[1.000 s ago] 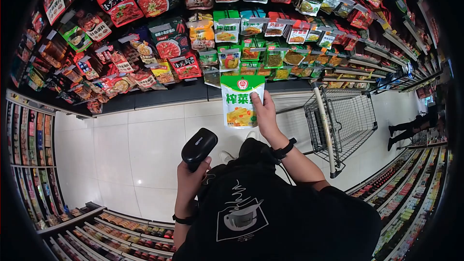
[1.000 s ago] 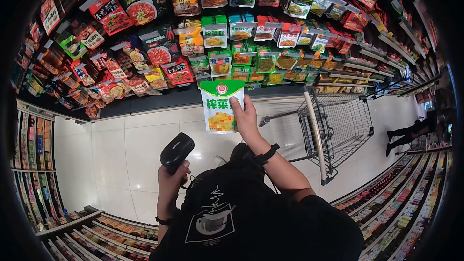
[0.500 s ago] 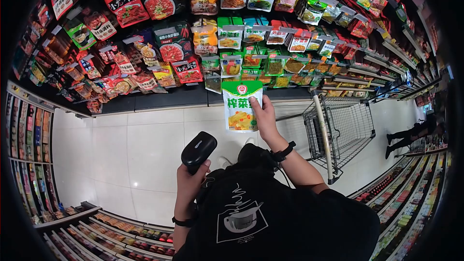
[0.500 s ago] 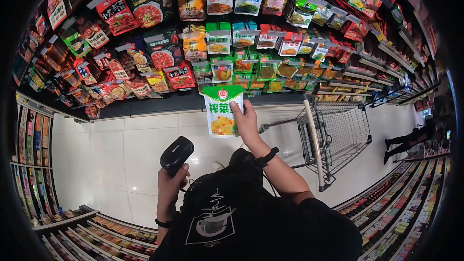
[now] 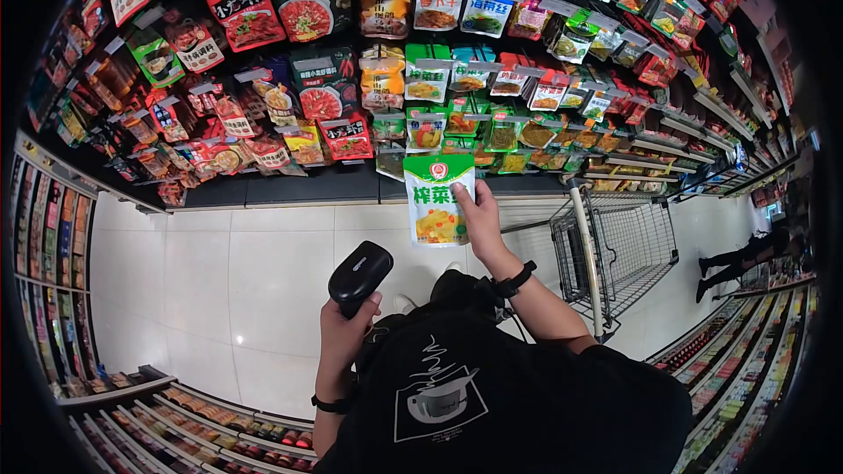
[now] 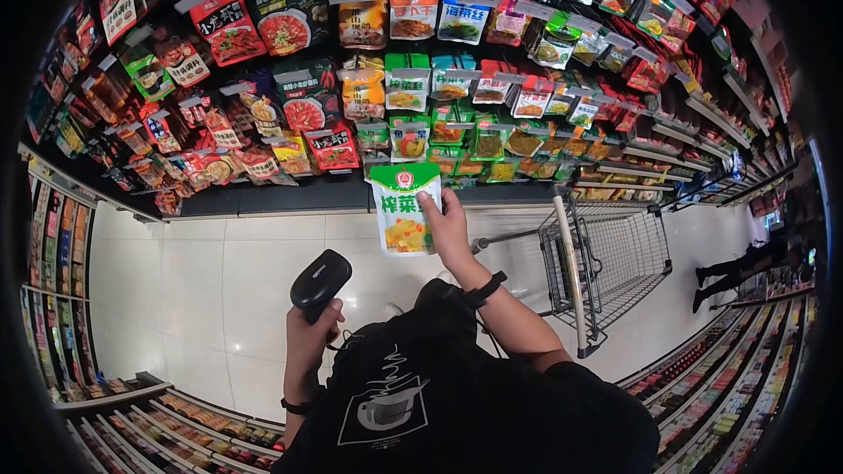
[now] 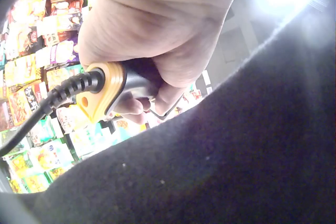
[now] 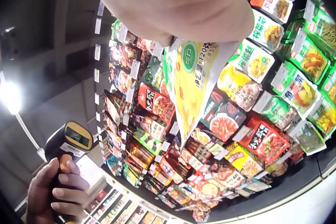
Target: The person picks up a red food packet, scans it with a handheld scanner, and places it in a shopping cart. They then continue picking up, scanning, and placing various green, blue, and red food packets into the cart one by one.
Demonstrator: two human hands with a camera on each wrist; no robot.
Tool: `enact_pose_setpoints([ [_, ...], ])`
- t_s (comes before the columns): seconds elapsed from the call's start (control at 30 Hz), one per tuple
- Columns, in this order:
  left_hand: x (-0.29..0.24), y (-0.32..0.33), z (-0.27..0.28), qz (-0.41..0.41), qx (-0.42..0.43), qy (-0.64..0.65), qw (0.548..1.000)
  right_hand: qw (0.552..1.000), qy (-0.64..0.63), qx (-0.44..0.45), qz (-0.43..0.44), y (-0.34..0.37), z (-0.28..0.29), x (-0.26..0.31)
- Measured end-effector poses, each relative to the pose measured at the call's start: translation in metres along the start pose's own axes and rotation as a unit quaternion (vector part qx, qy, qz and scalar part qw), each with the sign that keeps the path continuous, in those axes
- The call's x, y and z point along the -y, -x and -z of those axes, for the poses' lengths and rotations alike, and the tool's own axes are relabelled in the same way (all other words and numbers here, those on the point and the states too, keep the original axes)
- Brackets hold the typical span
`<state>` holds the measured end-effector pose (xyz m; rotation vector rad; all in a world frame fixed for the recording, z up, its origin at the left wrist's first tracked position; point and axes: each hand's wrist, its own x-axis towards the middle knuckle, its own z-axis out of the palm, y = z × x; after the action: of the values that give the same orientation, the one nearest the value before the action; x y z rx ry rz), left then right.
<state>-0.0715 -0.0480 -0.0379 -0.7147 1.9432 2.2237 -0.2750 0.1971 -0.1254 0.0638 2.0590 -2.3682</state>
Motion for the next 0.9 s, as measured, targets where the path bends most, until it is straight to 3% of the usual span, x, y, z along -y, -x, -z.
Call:
enact_pose_setpoints([
  [0.53,-0.005,-0.025,0.015,0.007,-0.006,0.006,1.000,0.999,0.021,-0.007,-0.040,-0.005,-0.009,0.004],
  [0.9,-0.047,-0.076,-0.027,0.058,-0.038,-0.018,0.997,0.998,-0.006,-0.026,-0.058,-0.104,0.013,-0.022],
])
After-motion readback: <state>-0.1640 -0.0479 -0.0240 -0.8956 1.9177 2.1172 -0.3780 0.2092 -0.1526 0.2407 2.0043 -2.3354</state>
